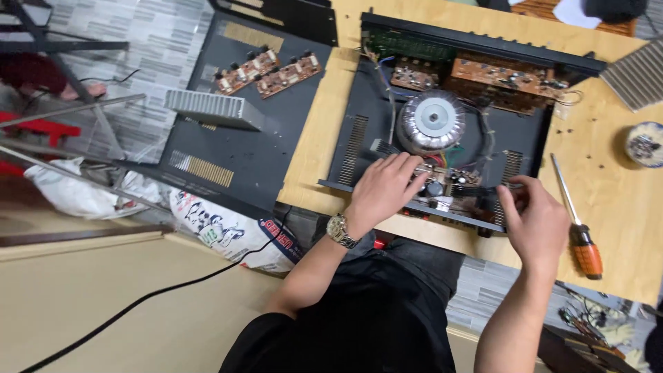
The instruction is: Repairing an electronic amplifier by removing screws and inspecting internal circuit boards
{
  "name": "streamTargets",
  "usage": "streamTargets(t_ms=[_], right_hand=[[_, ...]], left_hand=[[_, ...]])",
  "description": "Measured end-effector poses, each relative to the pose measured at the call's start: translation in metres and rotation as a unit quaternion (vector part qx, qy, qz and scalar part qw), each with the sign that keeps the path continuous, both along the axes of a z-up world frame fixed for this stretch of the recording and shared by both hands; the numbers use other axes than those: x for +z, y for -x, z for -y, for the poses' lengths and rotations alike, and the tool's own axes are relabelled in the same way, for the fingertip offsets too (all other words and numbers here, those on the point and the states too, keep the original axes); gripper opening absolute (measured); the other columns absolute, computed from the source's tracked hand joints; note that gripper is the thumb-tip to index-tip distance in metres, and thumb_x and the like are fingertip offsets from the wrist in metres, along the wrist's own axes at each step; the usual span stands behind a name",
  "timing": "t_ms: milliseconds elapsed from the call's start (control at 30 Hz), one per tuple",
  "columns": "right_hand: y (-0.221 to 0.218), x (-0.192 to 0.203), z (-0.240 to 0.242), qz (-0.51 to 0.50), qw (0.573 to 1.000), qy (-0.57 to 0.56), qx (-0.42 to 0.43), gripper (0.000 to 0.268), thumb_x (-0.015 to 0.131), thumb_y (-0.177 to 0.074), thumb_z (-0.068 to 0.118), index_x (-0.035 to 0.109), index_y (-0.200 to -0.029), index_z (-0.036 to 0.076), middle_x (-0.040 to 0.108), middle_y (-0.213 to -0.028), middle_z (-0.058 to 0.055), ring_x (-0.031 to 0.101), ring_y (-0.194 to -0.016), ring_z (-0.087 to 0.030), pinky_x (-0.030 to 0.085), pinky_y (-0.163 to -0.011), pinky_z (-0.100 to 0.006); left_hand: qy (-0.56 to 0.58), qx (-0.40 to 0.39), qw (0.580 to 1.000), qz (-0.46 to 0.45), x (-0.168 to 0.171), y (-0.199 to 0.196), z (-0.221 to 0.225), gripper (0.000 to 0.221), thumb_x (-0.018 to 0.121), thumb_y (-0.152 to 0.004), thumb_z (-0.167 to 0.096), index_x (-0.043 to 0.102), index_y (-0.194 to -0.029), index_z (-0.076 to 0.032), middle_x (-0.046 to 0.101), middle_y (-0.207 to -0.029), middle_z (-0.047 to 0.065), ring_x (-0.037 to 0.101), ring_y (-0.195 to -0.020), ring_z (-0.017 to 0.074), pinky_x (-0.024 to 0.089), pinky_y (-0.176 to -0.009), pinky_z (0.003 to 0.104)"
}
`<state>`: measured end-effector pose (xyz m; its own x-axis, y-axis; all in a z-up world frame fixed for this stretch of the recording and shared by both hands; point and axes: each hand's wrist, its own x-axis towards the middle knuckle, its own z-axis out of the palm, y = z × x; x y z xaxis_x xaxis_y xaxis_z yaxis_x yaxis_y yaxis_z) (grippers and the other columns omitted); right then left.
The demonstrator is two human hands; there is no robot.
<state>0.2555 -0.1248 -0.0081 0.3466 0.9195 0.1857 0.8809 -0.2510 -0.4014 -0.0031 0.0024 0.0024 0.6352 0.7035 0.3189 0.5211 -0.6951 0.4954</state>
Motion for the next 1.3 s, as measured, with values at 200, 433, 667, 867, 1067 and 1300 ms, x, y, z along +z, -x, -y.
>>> streamTargets(t_ms=[200,433,667,867,1067,1300], right_hand=[[-0.003,-0.005,0.001,-0.008,1.000,-0.021,0.017,0.023,0.072,-0.111,0.025,0.072,-0.125,0.007,0.075,-0.093,-0.008,0.072,-0.089,-0.024,0.050,-0.080,-0.039],[0.000,-0.001,-0.001,-0.004,1.000,0.001,0.000,0.025,0.070,-0.112,0.029,0.073,-0.125,0.009,0.075,-0.093,-0.007,0.071,-0.088,-0.025,0.051,-0.078,-0.041],[0.002,0.001,-0.001,-0.001,1.000,0.004,-0.007,0.024,0.070,-0.111,0.030,0.073,-0.124,0.010,0.074,-0.091,-0.005,0.071,-0.087,-0.024,0.050,-0.077,-0.040],[0.002,0.002,-0.002,-0.002,1.000,0.008,-0.016,0.025,0.069,-0.109,0.032,0.073,-0.122,0.012,0.075,-0.090,-0.004,0.071,-0.086,-0.023,0.050,-0.076,-0.039],[0.003,-0.001,0.000,-0.003,1.000,-0.003,-0.006,0.025,0.069,-0.110,0.032,0.072,-0.122,0.011,0.075,-0.090,-0.004,0.071,-0.087,-0.023,0.050,-0.076,-0.039],[0.003,0.000,-0.001,0.003,1.000,-0.002,-0.004,0.025,0.068,-0.109,0.033,0.072,-0.122,0.012,0.074,-0.089,-0.003,0.071,-0.086,-0.023,0.050,-0.076,-0.039]], left_hand=[[0.251,-0.013,0.964,0.088,0.024,0.015,-0.020,0.029,0.053,-0.103,-0.028,0.064,-0.123,-0.009,0.068,-0.121,0.008,0.070,-0.087,0.0169,0.063,-0.074,0.028],[0.177,0.107,0.956,0.206,0.059,0.057,-0.097,0.038,0.049,-0.104,-0.034,0.059,-0.130,-0.009,0.070,-0.119,0.008,0.069,-0.090,0.0142,0.058,-0.077,0.028],[0.207,0.139,0.968,-0.013,0.009,0.045,-0.177,0.041,0.043,-0.101,-0.026,0.055,-0.134,-0.006,0.068,-0.132,0.006,0.060,-0.125,0.0303,0.051,-0.091,0.051],[0.174,0.166,0.970,0.030,-0.081,0.034,-0.245,0.032,0.050,-0.093,-0.017,0.064,-0.118,-0.002,0.068,-0.113,0.013,0.062,-0.110,0.0302,0.050,-0.093,0.044],[0.219,0.181,0.951,0.119,-0.108,0.031,-0.260,0.025,0.054,-0.094,-0.016,0.067,-0.113,-0.006,0.071,-0.103,0.005,0.066,-0.103,0.0215,0.050,-0.089,0.036],[0.252,0.183,0.931,0.192,-0.133,0.024,-0.276,0.034,0.056,-0.094,-0.014,0.068,-0.125,-0.003,0.075,-0.114,0.003,0.073,-0.104,0.0158,0.052,-0.094,0.029]])
